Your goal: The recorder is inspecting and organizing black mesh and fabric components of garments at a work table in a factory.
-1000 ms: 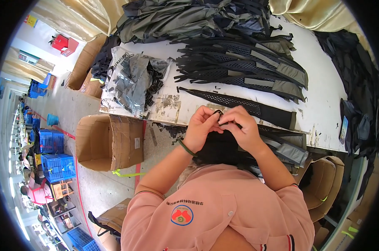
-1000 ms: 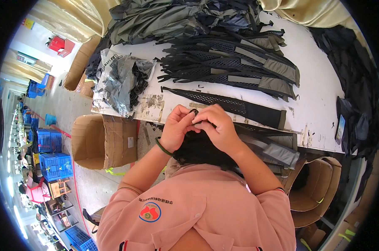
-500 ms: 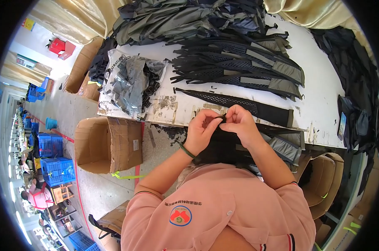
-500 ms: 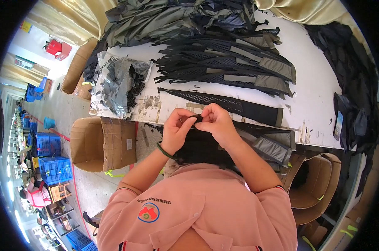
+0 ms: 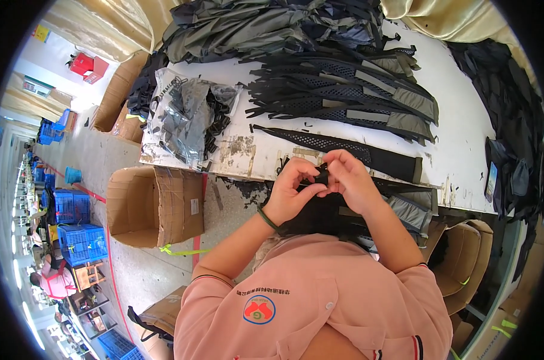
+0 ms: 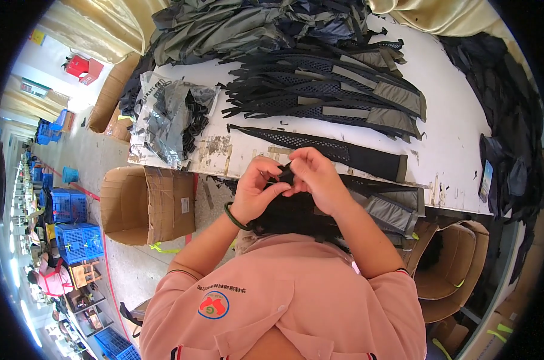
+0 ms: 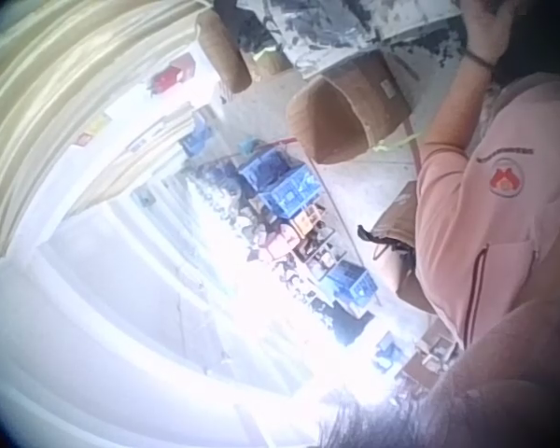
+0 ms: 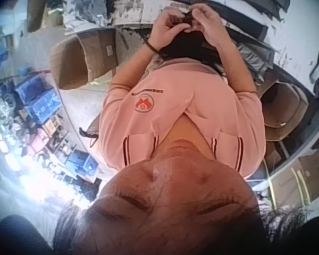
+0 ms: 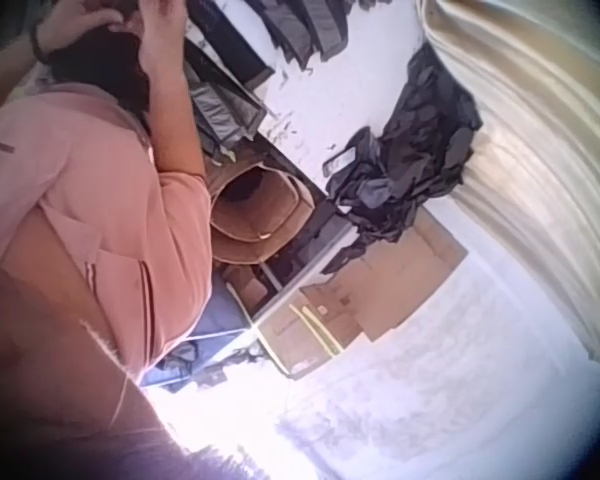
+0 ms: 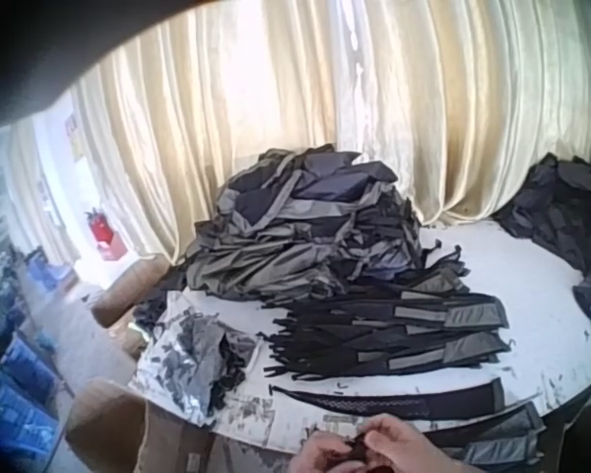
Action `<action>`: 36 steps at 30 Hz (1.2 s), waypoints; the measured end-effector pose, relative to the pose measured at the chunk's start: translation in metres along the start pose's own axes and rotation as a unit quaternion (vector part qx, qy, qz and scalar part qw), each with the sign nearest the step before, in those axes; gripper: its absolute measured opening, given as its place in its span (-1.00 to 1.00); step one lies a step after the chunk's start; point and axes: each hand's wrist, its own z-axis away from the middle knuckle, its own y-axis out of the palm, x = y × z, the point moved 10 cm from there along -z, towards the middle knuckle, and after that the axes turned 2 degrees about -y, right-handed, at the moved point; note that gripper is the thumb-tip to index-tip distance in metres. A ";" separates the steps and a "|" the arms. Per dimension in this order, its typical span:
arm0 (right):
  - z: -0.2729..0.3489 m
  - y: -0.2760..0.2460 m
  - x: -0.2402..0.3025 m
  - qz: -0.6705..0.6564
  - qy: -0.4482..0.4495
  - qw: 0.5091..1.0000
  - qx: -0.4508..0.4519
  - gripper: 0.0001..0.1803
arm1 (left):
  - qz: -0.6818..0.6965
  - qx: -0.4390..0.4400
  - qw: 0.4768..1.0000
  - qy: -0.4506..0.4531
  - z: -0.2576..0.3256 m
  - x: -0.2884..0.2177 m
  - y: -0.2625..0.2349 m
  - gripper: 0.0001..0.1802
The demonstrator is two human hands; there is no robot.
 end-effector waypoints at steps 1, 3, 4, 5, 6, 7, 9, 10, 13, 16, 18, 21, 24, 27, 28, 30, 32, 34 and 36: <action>0.000 0.000 0.004 0.000 0.000 1.000 0.000 -0.83 | -0.070 0.026 0.997 0.027 -0.001 -0.007 0.002 -0.65; -0.001 0.004 0.015 0.253 -0.027 0.967 0.020 -0.89 | -0.140 0.051 0.987 0.053 -0.003 -0.016 0.008 -0.70; -0.002 0.002 0.016 0.253 -0.026 0.967 0.020 -0.89 | -0.170 0.062 0.982 0.058 -0.003 -0.021 0.012 -0.74; -0.002 0.007 0.025 0.329 -0.083 0.940 0.033 -0.89 | -0.201 0.073 0.975 0.062 -0.003 -0.024 0.016 -0.78; -0.001 0.014 0.033 0.401 -0.138 0.904 0.047 -0.87 | -0.201 0.073 0.975 0.062 0.000 -0.022 0.016 -0.78; -0.003 0.014 0.033 0.401 -0.138 0.904 0.048 -0.87 | -0.158 0.066 0.985 0.001 0.004 -0.006 0.012 -0.78; -0.009 0.007 0.033 0.365 -0.135 0.921 0.033 -0.88 | -0.113 0.061 0.990 -0.061 0.012 0.005 0.011 -0.77; -0.012 0.005 0.033 0.365 -0.135 0.921 0.033 -0.88 | -0.031 0.052 0.989 -0.134 0.019 0.015 0.008 -0.74; -0.023 -0.015 0.051 0.578 -0.218 0.786 -0.025 -0.85 | 0.037 0.028 0.972 -0.230 0.044 0.029 -0.013 -0.69; -0.024 -0.045 0.050 0.825 -0.240 0.505 -0.082 -0.65 | -0.340 -0.065 0.930 -0.124 0.046 0.000 -0.065 -0.56; -0.024 -0.052 0.036 0.846 -0.245 0.468 -0.068 -0.60 | -0.387 -0.103 0.905 -0.140 0.039 -0.012 -0.078 -0.58; -0.023 -0.049 0.025 0.867 -0.268 0.419 -0.038 -0.52 | -0.432 0.019 0.901 -0.035 0.009 -0.015 -0.052 -0.57; -0.021 -0.049 0.035 0.860 -0.284 0.424 -0.009 -0.50 | -0.591 0.035 0.793 0.146 -0.027 -0.022 -0.036 -0.59; -0.008 -0.037 0.064 0.816 -0.309 0.488 -0.012 -0.57 | -0.602 0.080 0.770 0.194 -0.042 -0.002 -0.033 -0.66; 0.001 -0.033 0.081 0.776 -0.331 0.536 -0.028 -0.64 | -0.601 0.081 0.770 0.197 -0.042 0.001 -0.033 -0.66; 0.018 -0.030 0.107 0.751 -0.344 0.562 -0.042 -0.63 | -0.532 0.148 0.833 0.008 -0.048 0.037 -0.042 -0.72; 0.033 -0.030 0.132 0.705 -0.306 0.640 -0.029 -0.69 | -0.502 0.124 0.853 0.074 -0.049 0.025 -0.041 -0.77; 0.045 -0.045 0.145 0.720 -0.205 0.663 0.001 -0.71 | -0.344 0.179 0.910 -0.150 -0.044 0.036 -0.047 -0.81; 0.054 -0.071 0.138 0.727 -0.103 0.678 0.030 -0.74 | -0.249 0.196 0.929 -0.189 -0.038 0.028 -0.045 -0.80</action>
